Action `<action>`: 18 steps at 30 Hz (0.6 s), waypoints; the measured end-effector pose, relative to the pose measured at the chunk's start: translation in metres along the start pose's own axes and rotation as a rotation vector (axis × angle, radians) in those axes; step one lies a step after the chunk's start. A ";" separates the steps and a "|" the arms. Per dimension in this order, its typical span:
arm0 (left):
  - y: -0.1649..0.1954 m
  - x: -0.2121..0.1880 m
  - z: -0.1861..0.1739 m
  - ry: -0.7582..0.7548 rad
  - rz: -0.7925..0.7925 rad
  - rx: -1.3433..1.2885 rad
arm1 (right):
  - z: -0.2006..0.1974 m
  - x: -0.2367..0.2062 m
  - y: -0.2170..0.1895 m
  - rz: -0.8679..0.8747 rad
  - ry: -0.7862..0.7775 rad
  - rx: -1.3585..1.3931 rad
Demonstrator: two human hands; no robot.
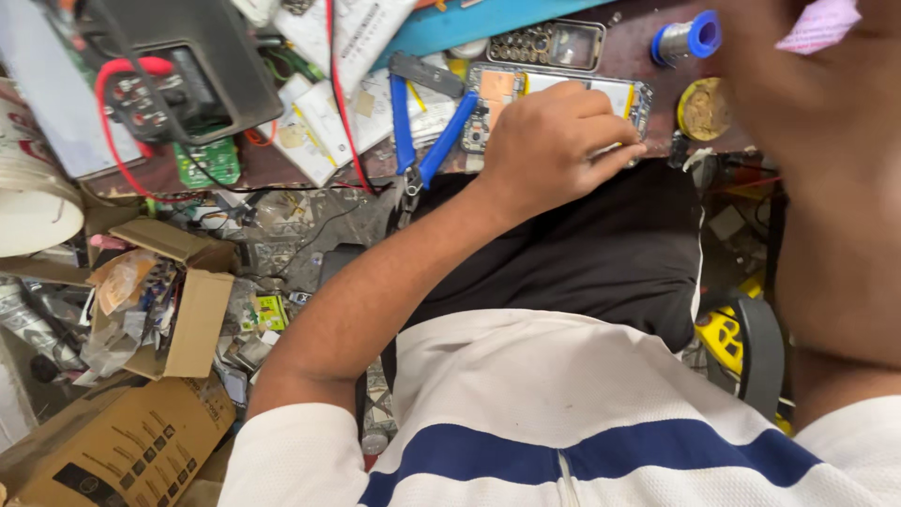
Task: The person solders a small wire onto a mobile phone motherboard using a soldering iron and solder wire. They then pick up a small circuit board, connect a wire to it, and solder the connection. The person works at a cluttered repair bench with various tools and electronic parts visible.
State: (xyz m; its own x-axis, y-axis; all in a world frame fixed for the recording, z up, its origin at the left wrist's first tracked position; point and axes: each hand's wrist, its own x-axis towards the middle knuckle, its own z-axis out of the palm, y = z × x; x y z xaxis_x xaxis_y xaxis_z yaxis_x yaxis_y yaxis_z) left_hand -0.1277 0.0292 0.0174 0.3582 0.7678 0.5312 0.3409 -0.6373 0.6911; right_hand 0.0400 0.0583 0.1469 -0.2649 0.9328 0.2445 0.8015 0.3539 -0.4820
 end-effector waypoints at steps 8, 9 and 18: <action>-0.001 -0.008 -0.004 0.024 0.361 0.250 | 0.011 -0.112 0.040 0.372 0.219 0.590; -0.001 -0.009 -0.005 0.018 0.424 0.297 | 0.012 -0.118 0.040 0.353 0.185 0.517; -0.003 -0.013 -0.003 0.075 0.554 0.443 | 0.025 -0.071 0.029 -0.167 -0.007 -0.127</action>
State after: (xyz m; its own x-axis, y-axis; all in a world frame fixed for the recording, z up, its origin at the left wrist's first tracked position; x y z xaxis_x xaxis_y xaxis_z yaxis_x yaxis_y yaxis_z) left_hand -0.1359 0.0214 0.0094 0.5256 0.3160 0.7899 0.4529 -0.8899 0.0546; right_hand 0.0679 0.0043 0.0945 -0.4026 0.8627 0.3060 0.8073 0.4923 -0.3255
